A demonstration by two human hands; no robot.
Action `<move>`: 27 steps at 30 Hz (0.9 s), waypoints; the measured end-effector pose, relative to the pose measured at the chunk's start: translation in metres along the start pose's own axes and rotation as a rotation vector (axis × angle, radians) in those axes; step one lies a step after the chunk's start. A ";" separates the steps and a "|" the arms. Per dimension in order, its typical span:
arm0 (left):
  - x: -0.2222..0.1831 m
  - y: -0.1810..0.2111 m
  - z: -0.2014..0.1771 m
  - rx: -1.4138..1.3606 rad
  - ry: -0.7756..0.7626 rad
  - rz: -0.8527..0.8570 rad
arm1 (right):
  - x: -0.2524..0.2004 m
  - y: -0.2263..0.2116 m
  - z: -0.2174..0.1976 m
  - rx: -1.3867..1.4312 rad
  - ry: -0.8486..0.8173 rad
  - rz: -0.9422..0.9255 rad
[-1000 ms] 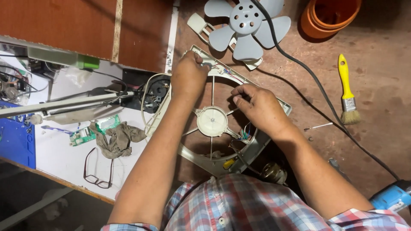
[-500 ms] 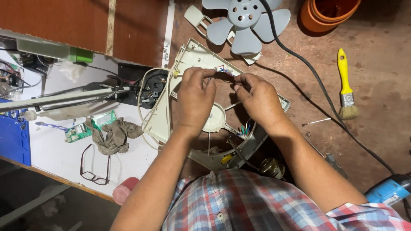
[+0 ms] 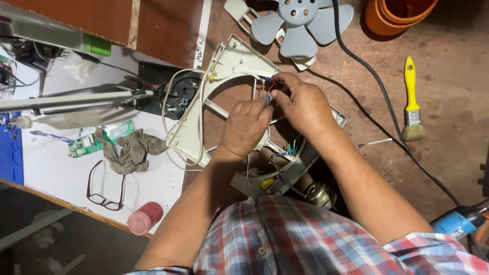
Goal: Disassembling a fan housing to adjust and repair the motor assembly using a screwdriver and manual manipulation.
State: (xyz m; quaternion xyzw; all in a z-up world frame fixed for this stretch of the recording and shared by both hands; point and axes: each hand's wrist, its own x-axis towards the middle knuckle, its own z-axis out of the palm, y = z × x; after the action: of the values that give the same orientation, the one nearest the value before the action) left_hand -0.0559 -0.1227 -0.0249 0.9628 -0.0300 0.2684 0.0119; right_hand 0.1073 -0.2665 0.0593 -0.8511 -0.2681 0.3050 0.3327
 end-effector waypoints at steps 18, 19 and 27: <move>0.008 0.027 -0.006 -0.163 -0.334 -0.180 | 0.019 0.011 0.032 -0.305 -0.107 0.121; 0.007 0.027 -0.010 -0.164 -0.334 -0.182 | 0.019 0.008 0.031 -0.307 -0.108 0.121; 0.001 0.004 -0.030 -0.233 -0.355 -0.454 | 0.026 0.009 0.038 -0.447 -0.051 0.116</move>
State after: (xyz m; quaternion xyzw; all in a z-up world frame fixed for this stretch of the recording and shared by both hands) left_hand -0.0707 -0.1256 0.0016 0.9688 0.1537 0.0812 0.1765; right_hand 0.1002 -0.2398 0.0215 -0.9097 -0.2878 0.2780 0.1109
